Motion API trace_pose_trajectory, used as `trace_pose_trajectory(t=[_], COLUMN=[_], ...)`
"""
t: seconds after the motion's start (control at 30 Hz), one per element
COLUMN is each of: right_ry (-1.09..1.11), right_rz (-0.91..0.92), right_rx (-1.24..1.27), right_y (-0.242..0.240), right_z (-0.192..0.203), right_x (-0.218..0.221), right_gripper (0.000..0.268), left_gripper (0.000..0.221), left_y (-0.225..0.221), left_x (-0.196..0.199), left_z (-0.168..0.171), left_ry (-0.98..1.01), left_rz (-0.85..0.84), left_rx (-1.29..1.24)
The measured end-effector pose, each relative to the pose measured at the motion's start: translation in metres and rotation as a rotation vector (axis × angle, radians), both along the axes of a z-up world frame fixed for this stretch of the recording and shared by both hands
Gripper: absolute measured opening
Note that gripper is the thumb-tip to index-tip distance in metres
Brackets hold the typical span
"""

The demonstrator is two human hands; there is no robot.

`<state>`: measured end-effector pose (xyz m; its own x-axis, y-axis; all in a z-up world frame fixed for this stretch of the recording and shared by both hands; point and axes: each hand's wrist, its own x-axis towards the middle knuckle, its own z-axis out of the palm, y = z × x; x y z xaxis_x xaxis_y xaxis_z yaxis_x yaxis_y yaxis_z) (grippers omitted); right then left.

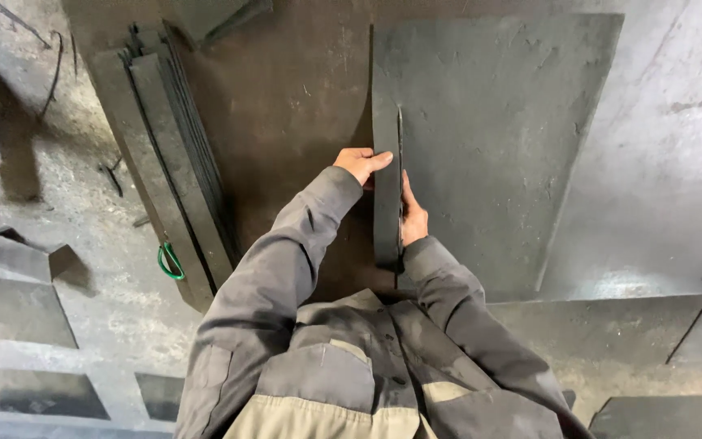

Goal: The recorder is using a pair of scissors to cut strips from a large black rubber sheet on a metal workbench.

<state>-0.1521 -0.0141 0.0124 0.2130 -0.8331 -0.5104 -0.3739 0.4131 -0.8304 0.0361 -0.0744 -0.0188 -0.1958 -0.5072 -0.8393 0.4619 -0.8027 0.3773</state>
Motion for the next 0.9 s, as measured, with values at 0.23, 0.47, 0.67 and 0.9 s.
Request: trace_pose_trajectory(t=[0.23, 0.47, 0.67, 0.9], right_ry=[-0.155, -0.387, -0.346, -0.362], right_rz=[0.017, -0.019, -0.016, -0.071], right_rx=[0.033, 0.100, 0.119, 0.123], right_y=[0.005, -0.051, -0.061, -0.063], right_z=[-0.005, 0.008, 0.008, 0.005], right_x=[-0.008, 0.004, 0.015, 0.023], right_gripper=[0.075, 0.082, 0.078, 0.076], left_gripper=[0.032, 0.025, 0.024, 0.027], left_y=[-0.043, -0.029, -0.030, -0.033], left_x=[0.002, -0.006, -0.003, 0.004], left_z=[-0.001, -0.024, -0.014, -0.004], left_ry=[-0.057, -0.096, -0.081, -0.067], left_rz=[0.299, 0.310, 0.289, 0.269], left_rx=[0.018, -0.143, -0.140, -0.092])
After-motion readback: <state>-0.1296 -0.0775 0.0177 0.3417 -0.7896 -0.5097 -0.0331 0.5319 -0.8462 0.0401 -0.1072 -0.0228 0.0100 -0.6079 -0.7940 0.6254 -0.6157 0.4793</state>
